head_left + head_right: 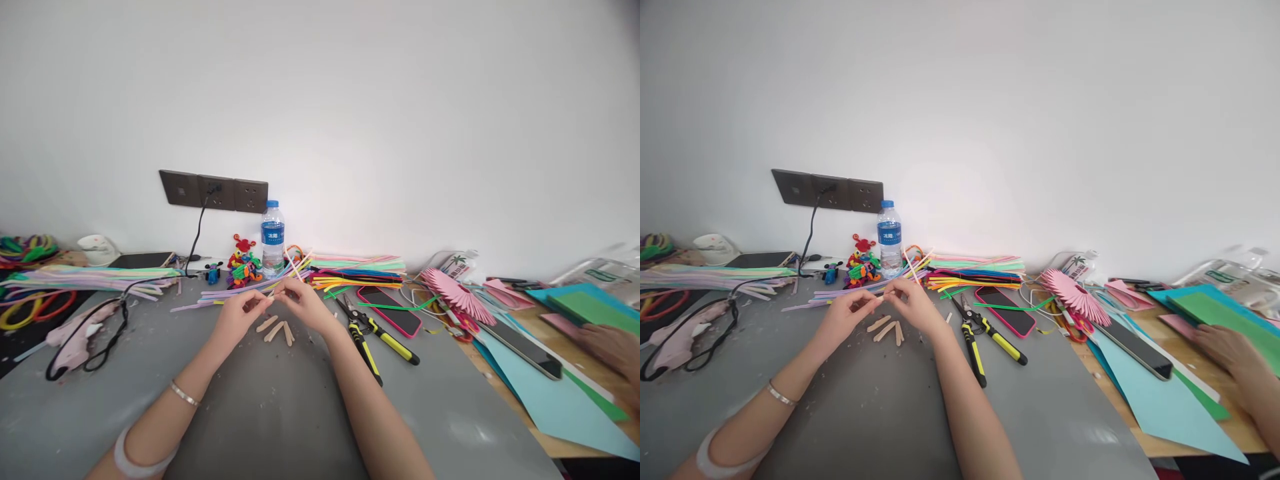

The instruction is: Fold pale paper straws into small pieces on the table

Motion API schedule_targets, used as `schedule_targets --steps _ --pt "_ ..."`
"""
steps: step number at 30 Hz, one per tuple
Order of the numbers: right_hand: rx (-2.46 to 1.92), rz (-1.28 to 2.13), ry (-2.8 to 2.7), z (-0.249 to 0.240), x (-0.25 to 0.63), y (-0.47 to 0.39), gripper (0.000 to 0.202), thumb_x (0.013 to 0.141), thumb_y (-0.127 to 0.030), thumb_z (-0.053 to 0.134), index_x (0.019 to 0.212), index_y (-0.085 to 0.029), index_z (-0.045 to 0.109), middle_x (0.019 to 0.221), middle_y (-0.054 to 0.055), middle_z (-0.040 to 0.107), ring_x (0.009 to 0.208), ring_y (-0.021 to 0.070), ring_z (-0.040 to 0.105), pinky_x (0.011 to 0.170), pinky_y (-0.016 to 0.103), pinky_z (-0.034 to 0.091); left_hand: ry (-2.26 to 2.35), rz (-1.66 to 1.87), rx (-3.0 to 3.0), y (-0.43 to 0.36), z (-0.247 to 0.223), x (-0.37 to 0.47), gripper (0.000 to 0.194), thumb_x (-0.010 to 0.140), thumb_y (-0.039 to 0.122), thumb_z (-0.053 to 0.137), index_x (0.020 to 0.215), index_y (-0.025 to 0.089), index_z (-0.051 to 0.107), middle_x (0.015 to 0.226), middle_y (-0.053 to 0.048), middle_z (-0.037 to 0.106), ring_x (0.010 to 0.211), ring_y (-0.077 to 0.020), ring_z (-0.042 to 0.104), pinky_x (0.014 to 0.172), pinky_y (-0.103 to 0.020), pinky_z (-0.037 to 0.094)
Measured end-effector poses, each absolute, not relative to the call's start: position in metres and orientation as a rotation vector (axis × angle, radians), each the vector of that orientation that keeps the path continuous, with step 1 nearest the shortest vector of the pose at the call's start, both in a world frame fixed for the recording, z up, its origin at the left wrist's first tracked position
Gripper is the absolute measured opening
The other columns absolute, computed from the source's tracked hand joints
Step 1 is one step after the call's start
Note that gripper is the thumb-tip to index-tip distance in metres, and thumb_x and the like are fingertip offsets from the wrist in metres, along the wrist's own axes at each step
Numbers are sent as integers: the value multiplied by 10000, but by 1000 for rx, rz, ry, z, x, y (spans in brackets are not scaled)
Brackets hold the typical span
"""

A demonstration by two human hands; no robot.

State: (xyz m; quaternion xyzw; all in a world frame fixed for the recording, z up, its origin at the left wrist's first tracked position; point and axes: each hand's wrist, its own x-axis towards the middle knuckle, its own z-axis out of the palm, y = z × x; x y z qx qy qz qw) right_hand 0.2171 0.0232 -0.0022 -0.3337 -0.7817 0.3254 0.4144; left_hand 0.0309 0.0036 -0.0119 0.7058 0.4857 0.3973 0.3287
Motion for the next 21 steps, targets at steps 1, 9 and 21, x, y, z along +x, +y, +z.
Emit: schedule_targets --steps 1,9,21 --pt "-826 858 -1936 -2 216 23 174 902 -295 516 804 -174 595 780 14 576 738 146 500 673 249 372 1261 1059 1838 3 -12 31 285 833 431 570 714 180 637 629 1 641 570 -148 551 549 -235 400" --pt "-845 977 -1686 -8 201 23 229 869 -383 583 787 -170 593 713 -11 550 665 124 481 629 237 364 1374 1280 1910 -2 -11 30 290 864 389 554 676 182 632 607 18 621 528 -114 470 519 -226 336" --pt "-894 651 -1992 -11 210 25 84 860 -176 591 848 -187 673 846 35 659 806 159 577 744 273 431 1270 1059 1985 12 -14 21 265 857 410 556 786 197 697 764 -16 712 666 -163 593 574 -244 410"
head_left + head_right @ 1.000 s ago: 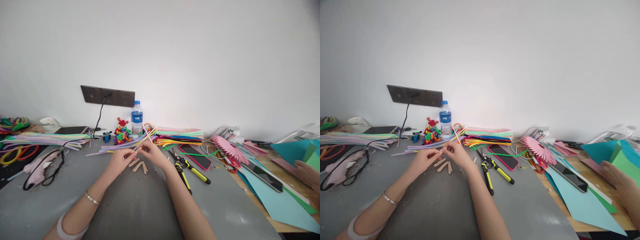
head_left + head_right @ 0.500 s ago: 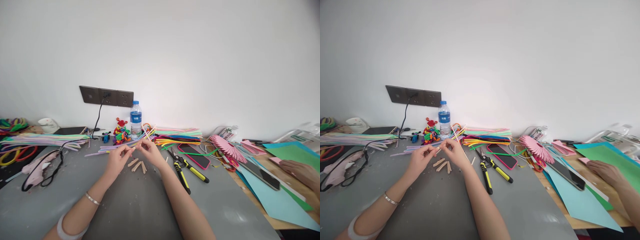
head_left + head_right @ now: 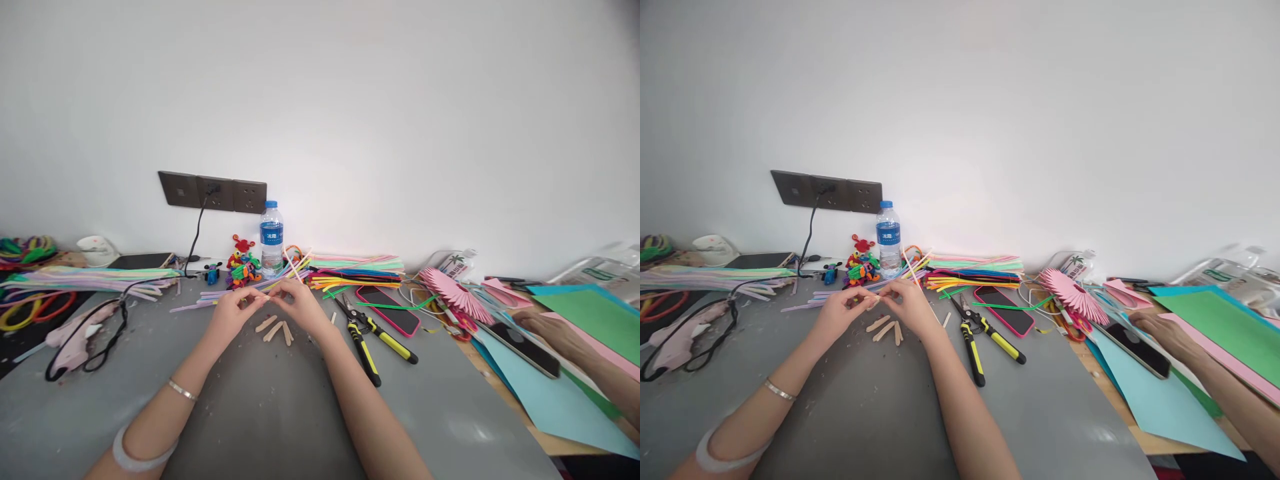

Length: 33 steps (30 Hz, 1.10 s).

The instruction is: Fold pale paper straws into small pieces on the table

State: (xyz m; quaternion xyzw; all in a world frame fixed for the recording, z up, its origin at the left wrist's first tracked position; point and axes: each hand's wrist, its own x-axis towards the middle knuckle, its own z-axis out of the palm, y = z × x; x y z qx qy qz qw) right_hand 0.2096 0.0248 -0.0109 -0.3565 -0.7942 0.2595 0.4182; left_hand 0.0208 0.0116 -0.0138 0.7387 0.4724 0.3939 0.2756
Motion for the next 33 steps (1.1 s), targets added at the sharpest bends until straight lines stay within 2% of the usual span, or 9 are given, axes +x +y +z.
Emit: schedule_targets --steps 5,9,15,20,25,30,33 --pt "-976 550 -2123 -11 215 26 91 836 -130 629 819 -188 698 861 35 664 871 173 581 829 304 424 1361 978 2113 21 -14 10 265 854 418 539 837 210 702 856 -42 731 779 -213 627 680 -289 458" --pt "-1036 546 -2217 -15 216 27 59 797 -131 685 790 -178 719 846 34 621 861 172 560 803 291 428 1476 952 2252 27 -18 1 311 874 402 477 835 205 713 839 -74 695 817 -238 609 732 -328 453" --pt "-1009 665 -2301 -21 210 26 100 774 -119 702 845 -181 734 864 40 622 867 171 564 767 279 434 1559 657 2346 24 -28 6 170 774 343 599 776 233 729 716 -38 641 721 -228 589 704 -329 403" --pt "-1036 816 -2094 -22 210 27 122 834 -229 644 888 -180 742 850 46 642 751 149 557 692 277 428 1553 710 2338 20 -28 10 155 797 252 516 711 202 634 581 5 573 578 -171 535 605 -279 354" --pt "-995 1106 -1764 -21 202 26 259 842 -363 611 983 -165 699 898 50 674 760 149 568 700 281 445 1425 914 2214 16 -17 15 155 850 292 472 783 198 576 566 35 524 508 -136 474 516 -239 329" --pt "-815 1329 -1542 -21 191 26 359 820 -510 585 835 -157 653 667 -7 570 588 105 507 577 239 420 1207 924 2181 7 -12 23 154 886 296 464 834 201 575 673 18 614 566 -131 535 552 -230 379" --pt "-844 1329 -1428 -22 192 29 399 809 -549 575 828 -155 636 586 -31 511 520 91 452 522 229 373 1230 916 2151 2 -10 26 170 883 327 493 779 204 550 573 40 582 504 -126 523 543 -231 377"
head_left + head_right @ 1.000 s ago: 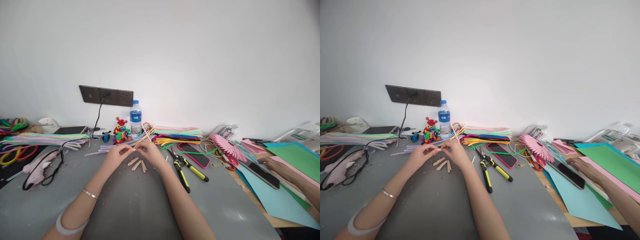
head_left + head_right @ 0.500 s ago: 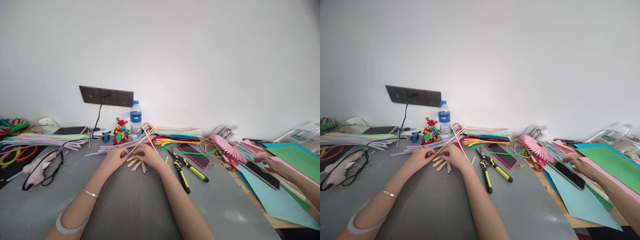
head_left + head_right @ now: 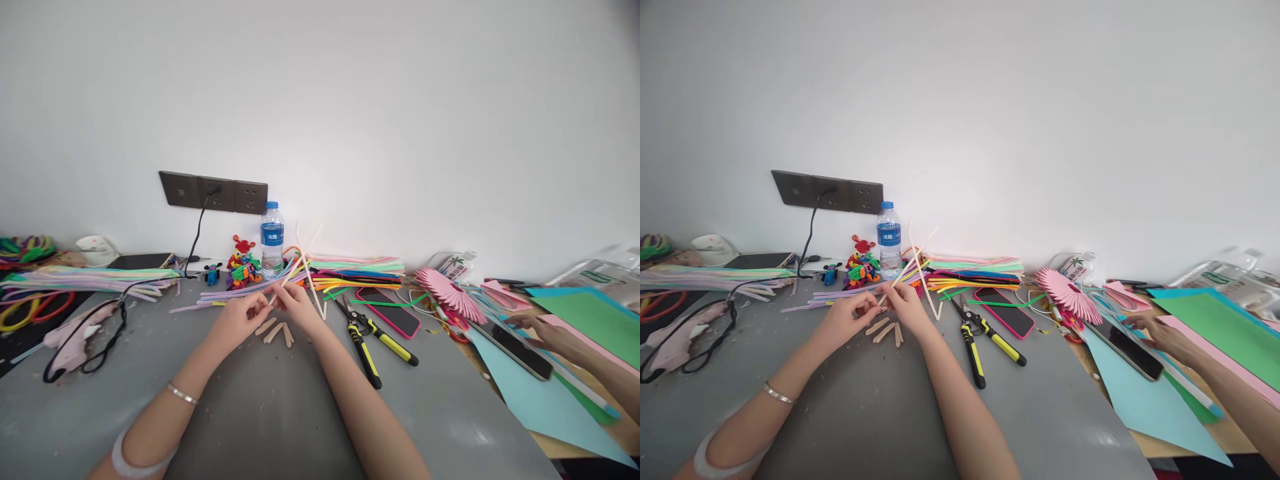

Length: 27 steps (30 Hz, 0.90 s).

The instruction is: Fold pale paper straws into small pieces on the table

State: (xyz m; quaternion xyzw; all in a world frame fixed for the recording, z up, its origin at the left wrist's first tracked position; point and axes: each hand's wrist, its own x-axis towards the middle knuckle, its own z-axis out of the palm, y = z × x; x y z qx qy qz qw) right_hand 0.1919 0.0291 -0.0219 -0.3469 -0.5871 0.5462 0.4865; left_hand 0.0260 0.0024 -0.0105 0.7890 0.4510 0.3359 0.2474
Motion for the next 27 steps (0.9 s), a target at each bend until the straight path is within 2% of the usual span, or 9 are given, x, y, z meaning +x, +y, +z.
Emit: schedule_targets --steps 3,8,11,16,19,22,25,27 --pt "-844 1323 -1216 -22 198 34 405 792 -541 594 964 -175 602 603 -41 524 498 87 435 492 221 335 1333 1074 2001 0 -7 25 225 892 368 495 735 208 506 495 58 535 474 -121 509 542 -229 380" --pt "-838 1268 -851 -24 213 45 477 733 -494 663 1095 -203 554 643 -48 547 479 80 427 459 217 313 1333 1419 1643 4 -3 20 250 909 413 473 765 209 484 539 48 506 466 -105 447 484 -219 349" --pt "-834 1244 -715 -23 220 49 474 706 -477 686 1079 -204 577 652 -52 536 468 65 411 449 207 316 1198 1554 1388 9 -4 19 252 895 439 498 793 210 474 606 40 502 495 -97 435 487 -213 362" --pt "-837 1354 -907 -18 214 41 376 769 -478 622 987 -173 658 624 -41 478 483 71 391 455 220 306 1008 1618 1171 13 -5 18 249 856 437 564 803 213 469 634 36 467 545 -101 428 513 -219 376" --pt "-794 1428 -1078 -15 203 32 388 781 -480 629 1006 -167 673 628 -37 478 507 74 385 477 223 300 922 1485 1159 10 -3 21 258 844 431 588 783 203 483 601 39 469 538 -100 427 519 -224 381" --pt "-723 1491 -1200 -13 196 26 412 766 -472 666 1050 -175 658 617 -47 474 513 72 378 496 219 293 892 1122 1239 4 -1 28 273 842 435 586 764 185 507 575 35 489 514 -98 434 501 -228 375" --pt "-707 1517 -1274 -14 196 26 357 754 -478 685 936 -171 658 581 -57 442 510 72 369 502 216 289 907 861 1396 -2 -3 36 283 861 447 548 773 181 506 632 8 562 507 -98 451 482 -227 360" --pt "-741 1506 -1272 -15 197 27 361 759 -521 663 832 -169 635 570 -54 441 505 76 372 494 217 287 927 832 1526 -3 -7 40 259 861 442 539 832 186 513 719 -16 612 544 -113 499 501 -234 387"
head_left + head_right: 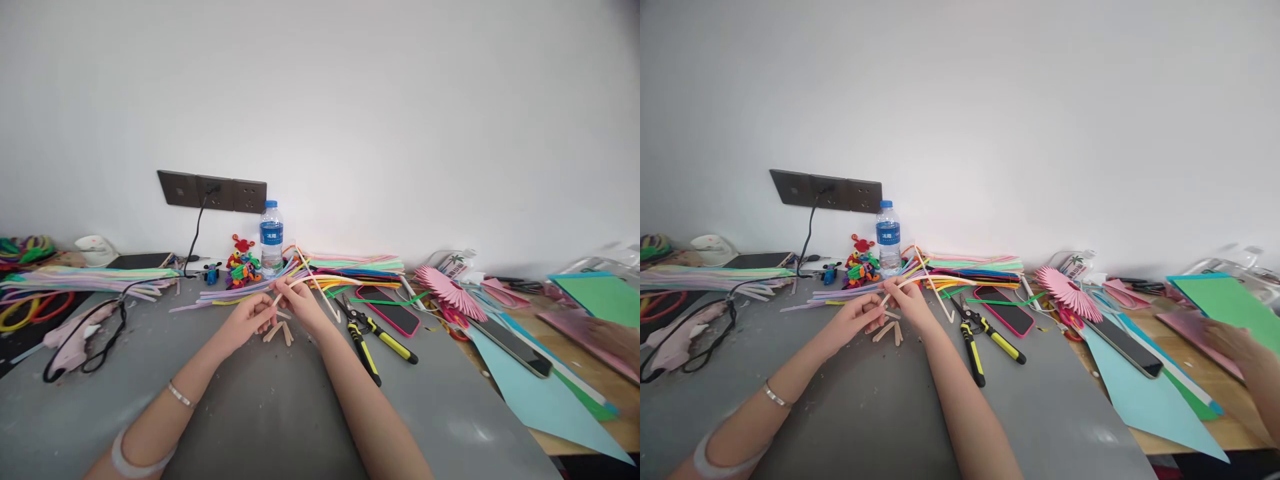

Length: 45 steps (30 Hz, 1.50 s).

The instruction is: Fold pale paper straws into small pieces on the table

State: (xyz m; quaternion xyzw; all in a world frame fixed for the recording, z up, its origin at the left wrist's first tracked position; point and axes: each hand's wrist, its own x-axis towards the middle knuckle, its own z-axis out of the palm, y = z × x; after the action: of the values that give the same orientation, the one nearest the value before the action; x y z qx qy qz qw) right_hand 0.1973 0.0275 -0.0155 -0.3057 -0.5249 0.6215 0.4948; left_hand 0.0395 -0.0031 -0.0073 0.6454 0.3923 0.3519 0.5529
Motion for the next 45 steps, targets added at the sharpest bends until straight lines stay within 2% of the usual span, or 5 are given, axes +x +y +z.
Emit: schedule_targets --steps 4,10,15,25,45 --pt "-804 1436 -1192 -21 199 33 418 734 -584 655 768 -172 590 550 -60 437 469 73 362 473 219 287 1033 955 1867 0 -17 38 241 818 342 597 1001 210 511 873 -28 637 656 -144 565 587 -264 448" --pt "-838 1436 -1222 -26 198 34 446 729 -609 644 692 -176 543 489 -65 438 440 71 366 468 219 274 976 964 2189 -2 -13 34 183 864 250 551 1042 246 591 988 -32 647 731 -145 586 669 -267 461" --pt "-775 1510 -1246 -17 196 28 416 753 -573 644 696 -178 525 486 -74 427 442 66 357 478 217 271 1025 1116 2163 -1 -11 33 157 881 297 547 808 199 646 858 -45 675 712 -158 607 628 -250 459" --pt "-761 1514 -1193 -16 199 28 412 752 -562 651 689 -181 506 487 -74 451 424 59 369 458 209 264 953 1088 2240 -3 -10 32 184 908 256 515 1017 224 661 968 -45 718 750 -150 651 665 -246 499" --pt "-650 1588 -1234 -11 197 24 374 795 -503 644 706 -178 482 533 -79 452 460 52 346 478 200 255 982 1357 2231 5 -16 28 108 859 283 620 794 202 647 781 -19 685 660 -138 581 601 -232 469"
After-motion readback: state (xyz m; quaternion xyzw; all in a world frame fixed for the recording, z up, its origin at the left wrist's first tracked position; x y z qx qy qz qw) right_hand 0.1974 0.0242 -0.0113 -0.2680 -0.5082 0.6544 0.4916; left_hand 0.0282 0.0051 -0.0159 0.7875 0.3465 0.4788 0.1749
